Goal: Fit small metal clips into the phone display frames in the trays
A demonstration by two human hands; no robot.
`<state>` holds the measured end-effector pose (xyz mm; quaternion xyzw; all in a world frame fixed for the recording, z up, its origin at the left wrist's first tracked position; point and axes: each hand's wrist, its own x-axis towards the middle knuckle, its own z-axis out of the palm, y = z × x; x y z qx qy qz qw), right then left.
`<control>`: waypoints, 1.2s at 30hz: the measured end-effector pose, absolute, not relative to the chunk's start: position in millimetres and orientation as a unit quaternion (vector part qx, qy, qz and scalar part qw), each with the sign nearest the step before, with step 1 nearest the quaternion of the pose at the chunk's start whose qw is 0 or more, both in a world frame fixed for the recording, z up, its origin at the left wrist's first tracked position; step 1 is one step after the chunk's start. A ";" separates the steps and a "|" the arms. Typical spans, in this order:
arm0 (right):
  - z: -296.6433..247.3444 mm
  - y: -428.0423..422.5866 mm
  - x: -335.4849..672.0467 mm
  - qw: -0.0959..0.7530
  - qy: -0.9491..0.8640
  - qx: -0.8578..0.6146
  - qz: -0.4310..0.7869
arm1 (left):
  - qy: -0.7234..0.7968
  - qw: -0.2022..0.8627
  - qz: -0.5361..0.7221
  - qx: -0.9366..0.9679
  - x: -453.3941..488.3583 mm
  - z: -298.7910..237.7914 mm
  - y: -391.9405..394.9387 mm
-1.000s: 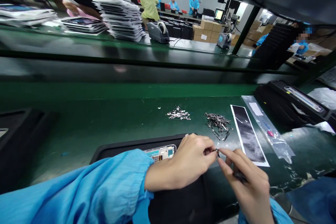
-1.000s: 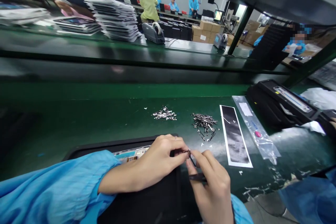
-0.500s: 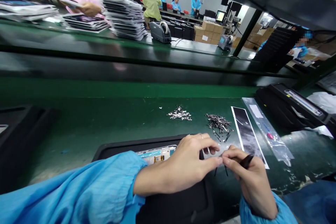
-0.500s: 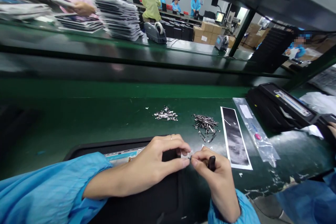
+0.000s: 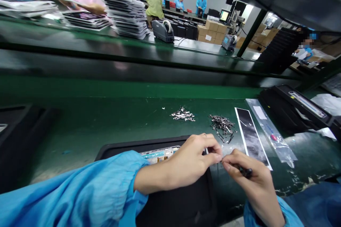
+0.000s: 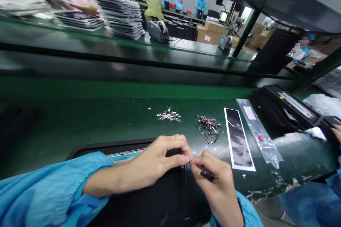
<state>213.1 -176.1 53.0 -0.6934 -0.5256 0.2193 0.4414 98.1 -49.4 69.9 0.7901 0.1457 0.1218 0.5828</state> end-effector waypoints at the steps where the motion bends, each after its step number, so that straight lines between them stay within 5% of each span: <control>1: 53.5 -176.6 213.2 0.439 -0.525 -0.695 0.220 | 0.145 0.590 0.117 0.786 97.7 71.3 -47.7; 15: -19.7 -155.5 271.5 0.368 -0.426 -0.811 0.161 | 0.237 0.748 0.086 0.614 85.5 80.4 -43.8; 25: 45.8 -175.0 184.7 0.454 -0.561 -0.686 0.092 | 0.268 0.743 0.115 0.603 82.4 76.9 -46.5; 36: 42.9 -169.9 188.4 0.423 -0.629 -0.649 -0.063 | 0.273 0.748 0.118 0.594 84.5 72.1 -54.1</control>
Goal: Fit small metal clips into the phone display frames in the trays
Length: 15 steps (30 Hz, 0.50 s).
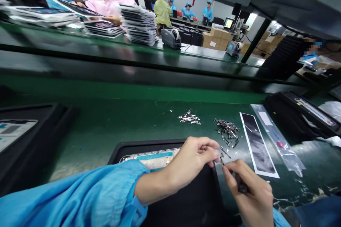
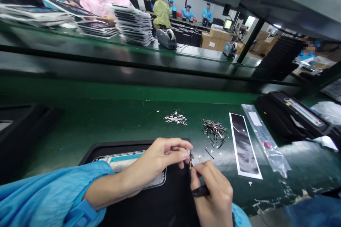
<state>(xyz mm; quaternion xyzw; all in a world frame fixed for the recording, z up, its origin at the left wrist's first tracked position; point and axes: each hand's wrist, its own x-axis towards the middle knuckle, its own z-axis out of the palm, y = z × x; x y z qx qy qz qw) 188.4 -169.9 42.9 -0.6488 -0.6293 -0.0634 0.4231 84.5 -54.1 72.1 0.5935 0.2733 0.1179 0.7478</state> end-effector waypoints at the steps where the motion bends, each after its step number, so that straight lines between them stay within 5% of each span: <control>1: 42.1 -170.2 187.8 0.416 -0.632 -0.648 -0.087 | 0.272 0.745 0.115 0.598 84.7 71.3 -54.5; 15: 34.0 -170.1 187.7 0.370 -0.652 -0.611 -0.253 | 0.258 0.711 0.087 0.648 86.9 75.9 -58.7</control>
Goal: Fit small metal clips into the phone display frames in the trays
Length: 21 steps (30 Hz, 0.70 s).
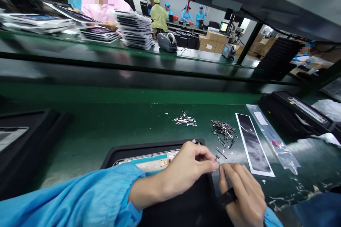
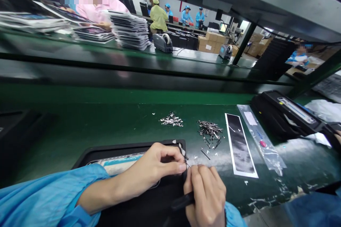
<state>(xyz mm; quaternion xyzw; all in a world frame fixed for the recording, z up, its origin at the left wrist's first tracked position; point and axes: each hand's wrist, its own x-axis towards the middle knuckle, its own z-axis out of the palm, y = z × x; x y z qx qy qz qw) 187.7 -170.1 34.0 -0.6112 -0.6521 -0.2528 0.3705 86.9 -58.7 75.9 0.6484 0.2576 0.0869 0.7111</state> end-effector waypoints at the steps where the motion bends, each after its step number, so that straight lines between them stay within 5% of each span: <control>1: 33.9 -170.9 188.7 0.369 -0.650 -0.611 -0.261 | 0.254 0.713 0.080 0.649 86.5 76.8 -58.7; 7: 35.3 -178.6 200.8 0.381 -0.604 -0.647 -0.268 | 0.251 0.670 0.058 0.696 82.5 78.7 -57.5; 13: 24.5 -185.0 212.3 0.401 -0.587 -0.668 -0.218 | 0.302 0.372 0.101 0.872 70.6 73.0 -25.7; 21: 11.2 -186.7 219.0 0.400 -0.589 -0.676 -0.192 | 0.391 0.163 0.025 0.906 43.6 56.7 32.7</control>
